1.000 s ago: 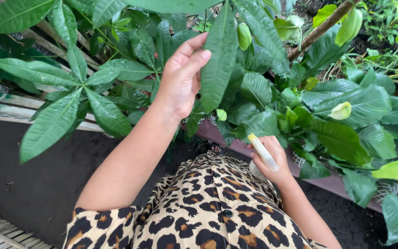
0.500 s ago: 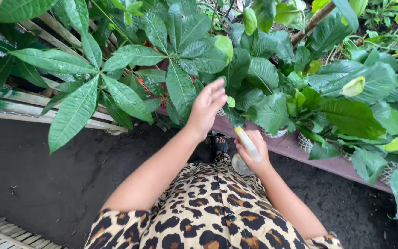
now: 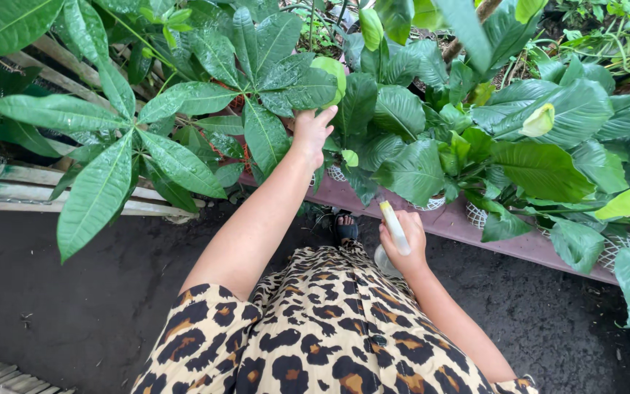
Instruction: The person walks along a narrow path in a plant nursery and sprays water on various potted plants using a handheld spray bottle. They move from one plant to the next, misting the leaves of different species.
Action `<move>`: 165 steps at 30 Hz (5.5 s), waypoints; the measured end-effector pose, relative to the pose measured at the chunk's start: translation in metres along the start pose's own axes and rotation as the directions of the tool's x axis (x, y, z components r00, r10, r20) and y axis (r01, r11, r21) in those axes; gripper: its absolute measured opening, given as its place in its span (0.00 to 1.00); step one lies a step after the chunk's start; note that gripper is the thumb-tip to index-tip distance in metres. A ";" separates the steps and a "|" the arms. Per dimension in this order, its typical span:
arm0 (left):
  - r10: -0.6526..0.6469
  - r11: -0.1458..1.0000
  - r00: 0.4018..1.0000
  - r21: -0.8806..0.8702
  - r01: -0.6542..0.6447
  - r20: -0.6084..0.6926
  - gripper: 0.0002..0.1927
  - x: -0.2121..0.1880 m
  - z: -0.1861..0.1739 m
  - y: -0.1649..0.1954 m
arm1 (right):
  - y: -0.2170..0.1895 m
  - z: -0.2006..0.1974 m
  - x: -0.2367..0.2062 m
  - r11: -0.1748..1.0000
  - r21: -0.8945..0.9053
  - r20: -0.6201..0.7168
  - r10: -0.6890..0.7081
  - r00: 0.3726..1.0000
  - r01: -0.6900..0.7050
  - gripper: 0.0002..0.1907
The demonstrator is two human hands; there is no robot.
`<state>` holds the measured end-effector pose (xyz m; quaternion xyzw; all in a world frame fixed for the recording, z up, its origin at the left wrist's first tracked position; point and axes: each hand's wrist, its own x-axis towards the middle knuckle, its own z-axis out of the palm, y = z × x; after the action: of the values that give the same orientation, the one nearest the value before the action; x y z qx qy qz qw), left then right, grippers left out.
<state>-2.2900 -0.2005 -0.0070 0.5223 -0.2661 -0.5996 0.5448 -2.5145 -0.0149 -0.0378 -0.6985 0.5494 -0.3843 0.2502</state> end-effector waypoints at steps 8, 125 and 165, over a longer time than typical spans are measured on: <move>0.434 0.856 0.899 0.285 -0.431 0.057 0.15 -0.004 0.032 -0.023 | -0.002 -0.019 0.021 0.995 0.089 -0.051 -0.032 0.998 0.037 0.14; -0.289 0.884 0.869 0.461 0.081 0.401 0.24 -0.264 -0.087 -0.170 | 0.028 -0.004 -0.085 0.977 -0.122 -0.298 0.131 0.946 -0.173 0.08; 0.535 0.788 0.809 0.489 -0.373 -0.245 0.21 -0.187 0.041 -0.135 | 0.019 -0.054 -0.027 0.975 0.217 0.516 -0.154 0.843 0.046 0.48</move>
<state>-2.4043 -0.0007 -0.0506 0.6484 -0.4000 -0.2667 0.5903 -2.5726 0.0098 -0.0283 -0.7769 0.3811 -0.2418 0.4389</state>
